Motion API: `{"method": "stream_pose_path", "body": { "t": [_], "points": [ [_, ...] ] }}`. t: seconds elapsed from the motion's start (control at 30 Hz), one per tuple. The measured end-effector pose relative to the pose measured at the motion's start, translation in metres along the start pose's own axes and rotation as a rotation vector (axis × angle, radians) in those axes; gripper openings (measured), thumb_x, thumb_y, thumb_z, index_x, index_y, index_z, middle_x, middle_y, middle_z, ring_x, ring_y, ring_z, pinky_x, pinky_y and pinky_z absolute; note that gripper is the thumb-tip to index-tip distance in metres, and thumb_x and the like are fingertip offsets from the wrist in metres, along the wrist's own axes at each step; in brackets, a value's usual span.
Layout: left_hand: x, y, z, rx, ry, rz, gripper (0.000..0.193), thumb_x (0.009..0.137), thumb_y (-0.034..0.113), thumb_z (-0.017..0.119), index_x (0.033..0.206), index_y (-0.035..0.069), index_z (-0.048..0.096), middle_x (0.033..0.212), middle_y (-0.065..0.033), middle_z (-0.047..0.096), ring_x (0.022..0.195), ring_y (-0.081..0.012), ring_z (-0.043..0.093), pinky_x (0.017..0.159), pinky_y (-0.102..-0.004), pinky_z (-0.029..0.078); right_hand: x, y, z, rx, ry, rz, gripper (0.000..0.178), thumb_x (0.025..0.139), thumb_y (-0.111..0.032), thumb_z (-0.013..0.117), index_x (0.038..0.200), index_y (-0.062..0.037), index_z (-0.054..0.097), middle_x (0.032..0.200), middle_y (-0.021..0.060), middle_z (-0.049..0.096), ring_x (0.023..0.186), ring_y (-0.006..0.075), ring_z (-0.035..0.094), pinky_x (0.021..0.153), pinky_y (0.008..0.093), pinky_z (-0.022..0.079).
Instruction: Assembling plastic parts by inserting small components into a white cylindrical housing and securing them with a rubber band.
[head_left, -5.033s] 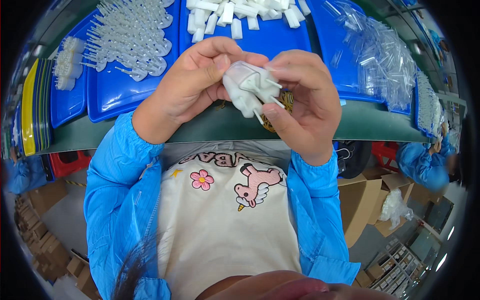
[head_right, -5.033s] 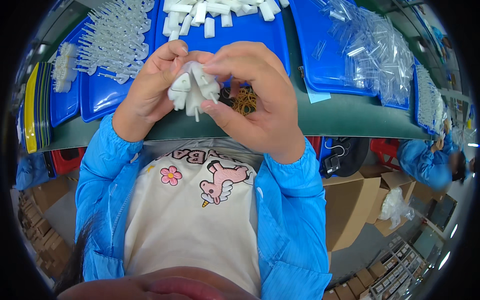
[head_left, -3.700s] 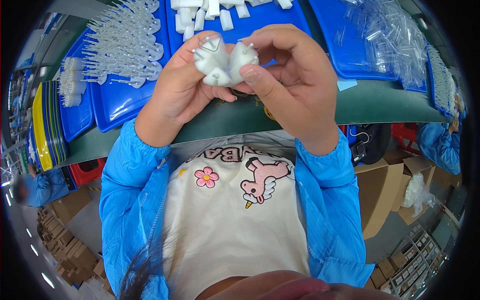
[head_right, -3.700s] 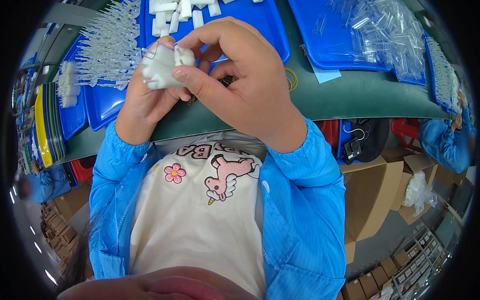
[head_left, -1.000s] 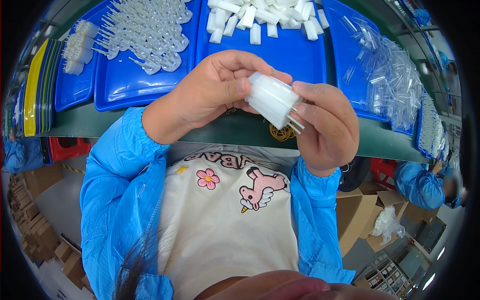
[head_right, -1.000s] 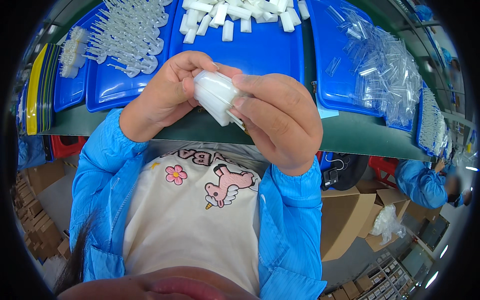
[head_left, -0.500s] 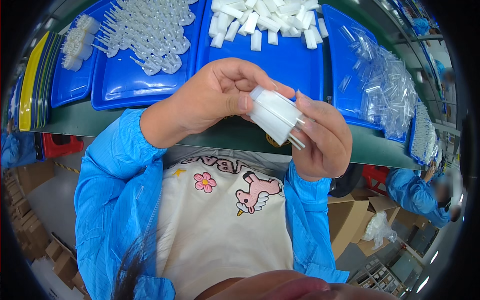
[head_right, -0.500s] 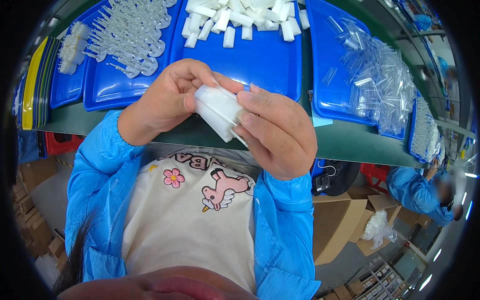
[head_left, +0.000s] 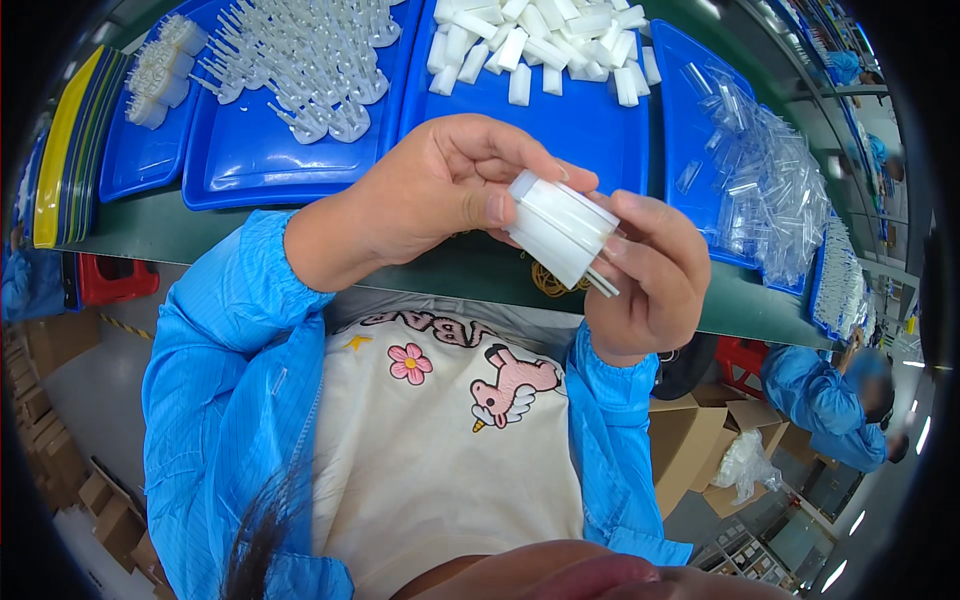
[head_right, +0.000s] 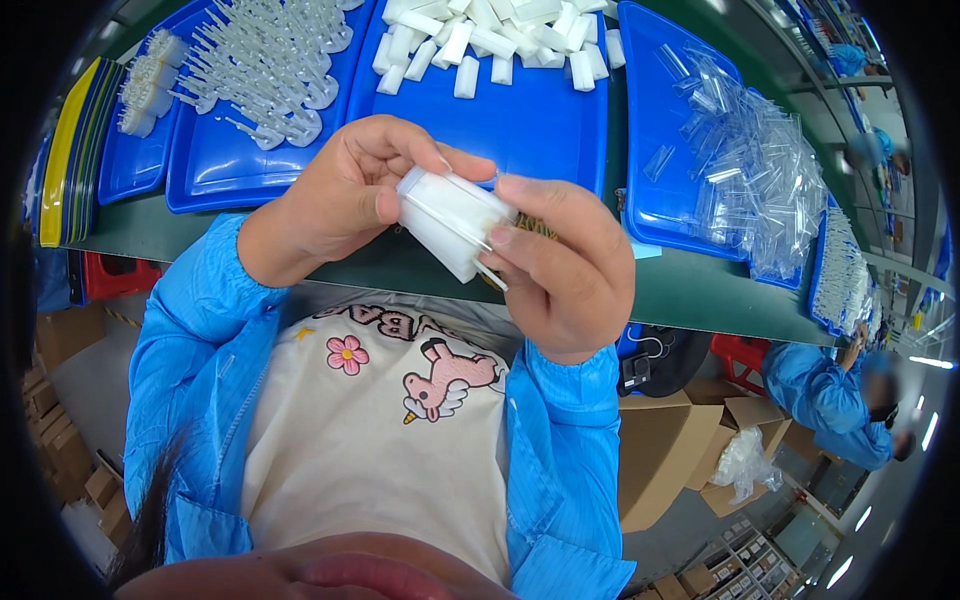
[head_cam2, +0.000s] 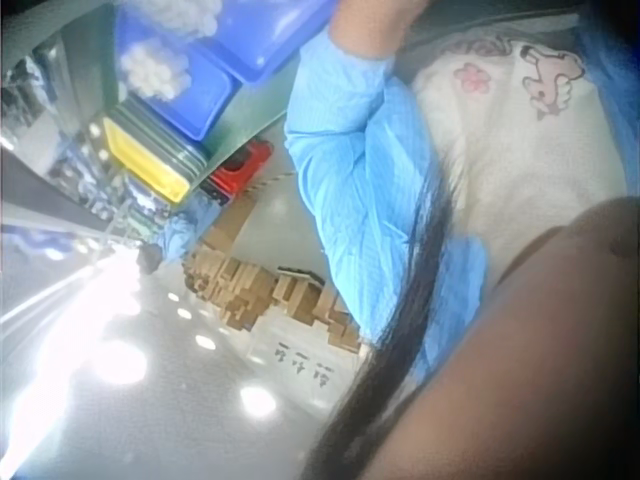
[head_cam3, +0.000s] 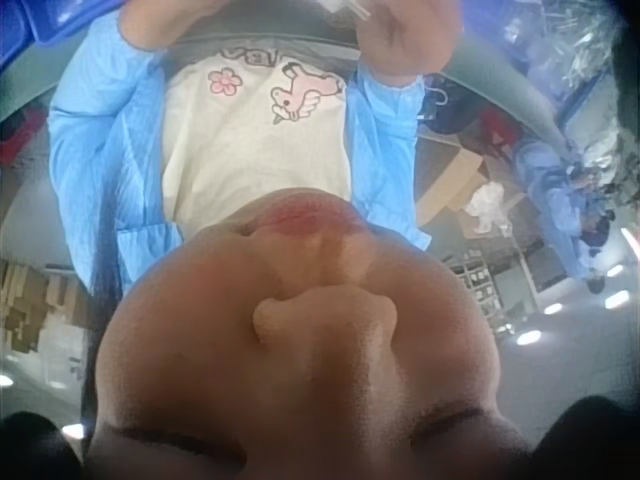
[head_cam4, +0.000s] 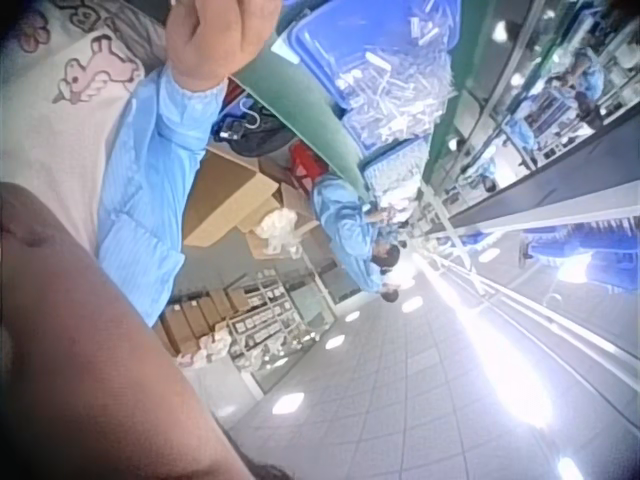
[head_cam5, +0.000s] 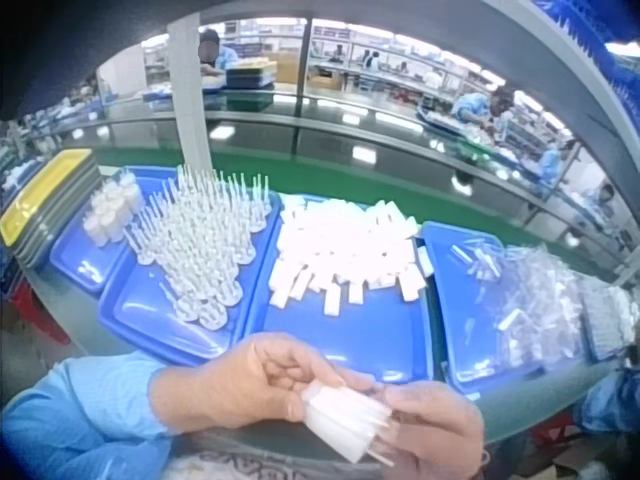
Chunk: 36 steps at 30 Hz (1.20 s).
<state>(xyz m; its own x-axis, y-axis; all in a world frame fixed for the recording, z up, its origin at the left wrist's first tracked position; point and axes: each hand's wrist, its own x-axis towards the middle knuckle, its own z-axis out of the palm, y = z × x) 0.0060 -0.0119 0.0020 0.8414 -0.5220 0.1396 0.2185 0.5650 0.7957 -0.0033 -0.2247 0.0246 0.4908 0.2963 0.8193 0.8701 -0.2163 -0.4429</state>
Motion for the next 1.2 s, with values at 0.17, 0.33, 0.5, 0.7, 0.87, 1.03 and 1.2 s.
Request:
{"method": "stream_pose_path", "body": {
  "t": [0.17, 0.33, 0.5, 0.7, 0.87, 1.03, 1.2],
  "points": [
    [0.004, 0.006, 0.003, -0.003, 0.045, 0.011, 0.057, 0.080, 0.035, 0.077, 0.124, 0.008, 0.056, 0.133, -0.0204, 0.055, 0.115, -0.0277, 0.060, 0.094, -0.0367, 0.052, 0.015, 0.007, -0.004, 0.209, 0.123, 0.099, 0.023, 0.080, 0.003, 0.070, 0.101, 0.0001, 0.061, 0.118, 0.0201, 0.057, 0.094, 0.0279, 0.066, 0.077, 0.0364, 0.058],
    [0.006, 0.010, 0.003, 0.103, 0.098, 0.003, 0.075, 0.082, 0.035, 0.075, 0.142, 0.005, 0.041, 0.134, -0.0124, 0.055, 0.120, -0.0230, 0.057, 0.093, -0.0313, 0.052, 0.052, 0.044, -0.039, -0.087, -0.045, 0.402, 0.027, 0.084, -0.006, 0.067, 0.109, 0.0008, 0.059, 0.112, 0.0154, 0.059, 0.095, 0.0238, 0.062, 0.075, 0.0349, 0.056],
    [0.001, 0.014, 0.010, 0.029, 0.005, -0.151, 0.064, 0.088, 0.020, 0.069, 0.142, 0.005, 0.038, 0.132, -0.0150, 0.054, 0.108, -0.0237, 0.064, 0.086, -0.0290, 0.055, 0.067, 0.102, -0.032, -0.557, -0.462, 0.411, 0.032, 0.081, -0.014, 0.070, 0.107, 0.0002, 0.059, 0.100, 0.0141, 0.063, 0.085, 0.0273, 0.063, 0.070, 0.0380, 0.052],
    [0.010, 0.005, 0.008, 0.085, 0.027, -0.122, 0.050, 0.089, 0.015, 0.066, 0.134, 0.005, 0.046, 0.129, -0.0152, 0.056, 0.105, -0.0231, 0.065, 0.084, -0.0292, 0.056, 0.055, 0.113, -0.019, -0.770, -0.533, 0.185, 0.033, 0.075, -0.021, 0.076, 0.094, 0.0009, 0.059, 0.090, 0.0196, 0.061, 0.084, 0.0381, 0.061, 0.072, 0.0467, 0.050],
    [0.005, 0.005, 0.004, 0.040, 0.061, -0.093, 0.040, 0.091, 0.015, 0.064, 0.128, 0.004, 0.052, 0.129, -0.0139, 0.057, 0.112, -0.0219, 0.061, 0.086, -0.0302, 0.055, 0.065, 0.084, -0.016, -0.400, -0.536, 0.499, 0.027, 0.080, -0.017, 0.071, 0.099, 0.0017, 0.065, 0.091, 0.0168, 0.065, 0.084, 0.0306, 0.061, 0.073, 0.0378, 0.049],
    [0.005, 0.001, 0.007, 0.050, -0.003, -0.039, 0.041, 0.091, 0.016, 0.064, 0.129, 0.004, 0.052, 0.135, -0.0161, 0.054, 0.114, -0.0211, 0.059, 0.086, -0.0293, 0.054, 0.062, 0.112, -0.029, -0.493, -0.503, 0.465, 0.024, 0.080, -0.017, 0.071, 0.097, 0.0010, 0.067, 0.091, 0.0176, 0.066, 0.085, 0.0324, 0.062, 0.074, 0.0389, 0.050],
    [0.004, 0.004, 0.008, 0.053, 0.022, -0.057, 0.044, 0.090, 0.015, 0.066, 0.130, 0.003, 0.052, 0.134, -0.0160, 0.055, 0.114, -0.0212, 0.060, 0.086, -0.0290, 0.054, 0.055, 0.112, -0.009, -0.586, -0.573, 0.381, 0.037, 0.073, -0.023, 0.078, 0.098, 0.0010, 0.067, 0.094, 0.0175, 0.067, 0.090, 0.0347, 0.062, 0.078, 0.0415, 0.050]
  ]
}}
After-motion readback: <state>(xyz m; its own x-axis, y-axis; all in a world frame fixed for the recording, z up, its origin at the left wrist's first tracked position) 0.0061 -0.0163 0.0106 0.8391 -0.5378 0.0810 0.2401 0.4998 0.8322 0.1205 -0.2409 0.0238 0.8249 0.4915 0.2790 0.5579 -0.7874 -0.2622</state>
